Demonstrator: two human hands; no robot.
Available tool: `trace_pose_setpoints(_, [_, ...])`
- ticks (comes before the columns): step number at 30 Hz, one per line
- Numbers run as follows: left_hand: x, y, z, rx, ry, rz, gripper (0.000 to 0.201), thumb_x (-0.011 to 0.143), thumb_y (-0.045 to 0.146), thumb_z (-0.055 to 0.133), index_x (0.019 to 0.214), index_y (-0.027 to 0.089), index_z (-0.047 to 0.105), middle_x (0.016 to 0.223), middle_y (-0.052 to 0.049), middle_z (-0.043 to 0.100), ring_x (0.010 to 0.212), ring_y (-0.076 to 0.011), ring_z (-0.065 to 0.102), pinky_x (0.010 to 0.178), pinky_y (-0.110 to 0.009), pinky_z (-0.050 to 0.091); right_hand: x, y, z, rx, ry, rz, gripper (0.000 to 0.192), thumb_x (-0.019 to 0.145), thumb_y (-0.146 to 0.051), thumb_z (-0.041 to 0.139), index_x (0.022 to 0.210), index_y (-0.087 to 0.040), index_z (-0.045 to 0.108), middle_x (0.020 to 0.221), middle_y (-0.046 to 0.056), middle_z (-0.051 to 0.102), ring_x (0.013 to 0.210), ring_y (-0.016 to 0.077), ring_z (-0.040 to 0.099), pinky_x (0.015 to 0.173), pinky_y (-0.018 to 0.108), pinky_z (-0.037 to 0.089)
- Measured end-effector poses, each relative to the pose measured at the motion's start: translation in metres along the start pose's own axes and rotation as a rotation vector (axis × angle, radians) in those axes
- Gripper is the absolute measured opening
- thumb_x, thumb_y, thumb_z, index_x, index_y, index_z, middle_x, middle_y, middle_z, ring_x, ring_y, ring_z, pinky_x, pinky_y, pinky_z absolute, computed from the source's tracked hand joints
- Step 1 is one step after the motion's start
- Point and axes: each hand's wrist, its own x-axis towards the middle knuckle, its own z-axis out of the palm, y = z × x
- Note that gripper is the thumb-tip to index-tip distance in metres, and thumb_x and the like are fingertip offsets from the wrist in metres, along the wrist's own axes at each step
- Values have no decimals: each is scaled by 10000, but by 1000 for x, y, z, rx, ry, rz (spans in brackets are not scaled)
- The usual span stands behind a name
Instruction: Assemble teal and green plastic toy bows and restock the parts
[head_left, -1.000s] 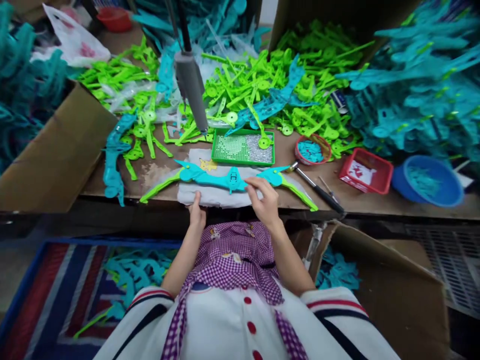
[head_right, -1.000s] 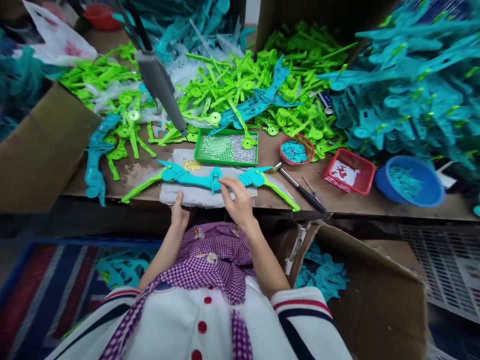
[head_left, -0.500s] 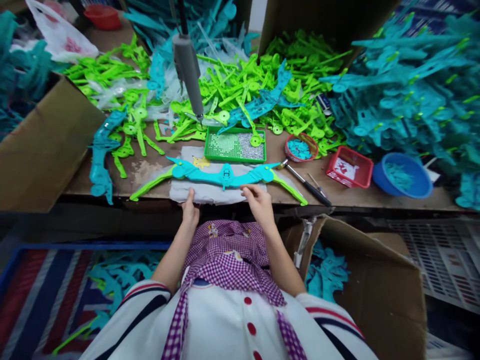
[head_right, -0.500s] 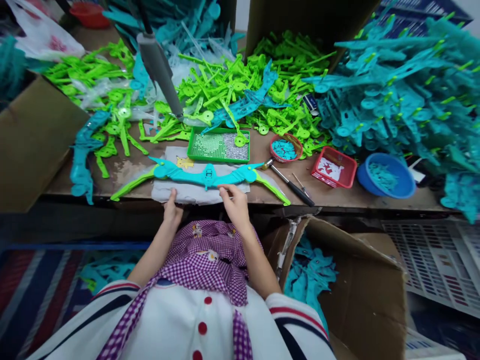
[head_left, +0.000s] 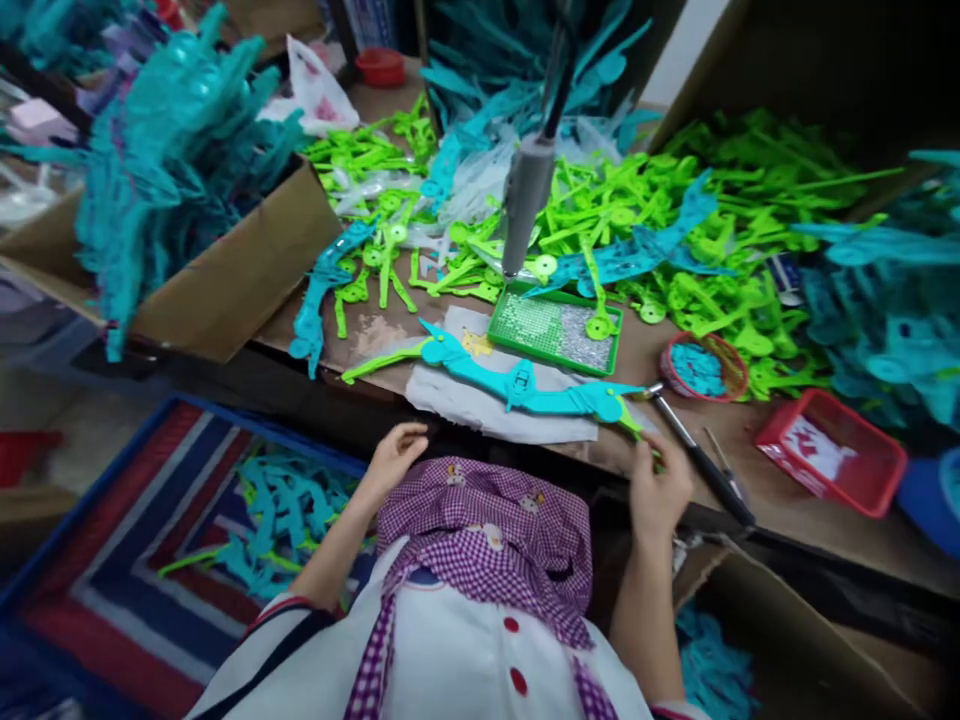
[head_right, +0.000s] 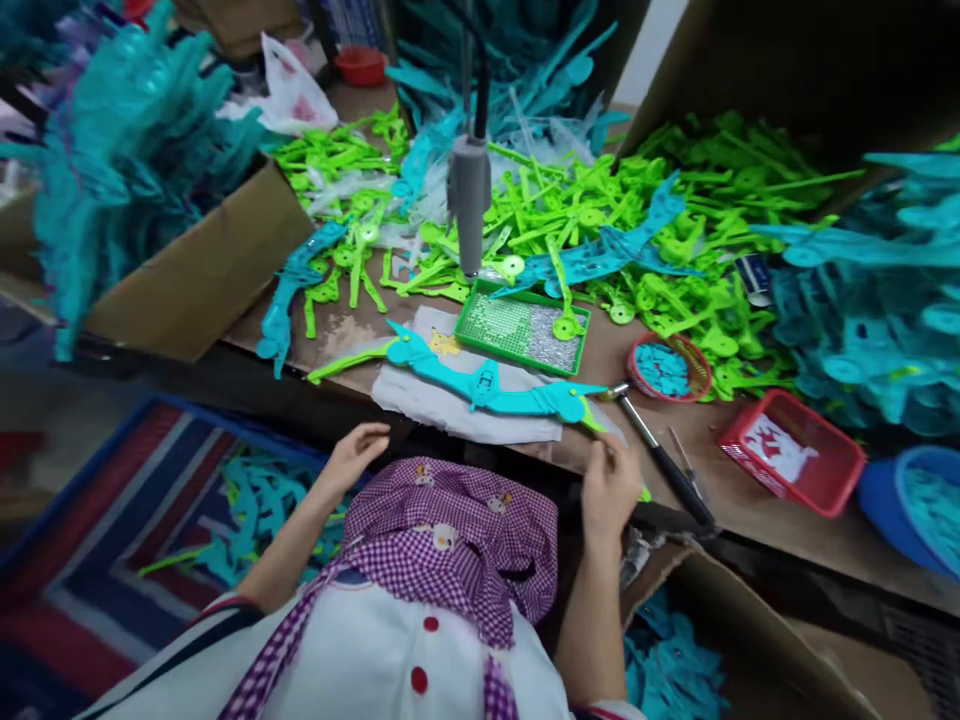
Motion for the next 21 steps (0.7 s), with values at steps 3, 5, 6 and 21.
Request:
trace_pose_setpoints(3, [41, 43, 3, 153, 227, 371, 397, 856, 483, 670, 1110, 179, 687, 1150, -118, 675, 1087, -263, 640, 1013, -408, 495, 22, 29, -7, -246, 5, 81, 604, 899, -566, 445, 1192, -88, 670, 1207, 230, 636, 1142, 347, 582, 989, 519, 451])
trace_pose_setpoints(5, [82, 71, 13, 330, 384, 447, 343, 911, 384, 614, 1168, 163, 669, 1243, -162, 640, 1203, -300, 584, 1095, -459, 423, 31, 40, -1, -368, -62, 133, 663, 893, -576, 416, 1280, -83, 632, 1274, 252, 599, 1181, 383, 550, 996, 564, 422])
trace_pose_setpoints(6, [100, 82, 20, 431, 418, 422, 343, 916, 346, 614, 1193, 150, 659, 1287, -191, 618, 1266, -335, 541, 1128, -508, 372, 34, 44, 2, -397, -88, 144, 666, 898, -569, 397, 1303, -90, 621, 1279, 249, 598, 1176, 383, 549, 997, 569, 415])
trace_pose_setpoints(21, [100, 112, 8, 127, 596, 586, 481, 943, 641, 532, 1075, 193, 648, 1022, -97, 666, 1142, -277, 581, 1114, -430, 356, 21, -16, -63, -33, 55, 56, 469, 829, -660, 608, 1092, -283, 701, 1086, 170, 650, 1090, 345, 614, 972, 548, 458])
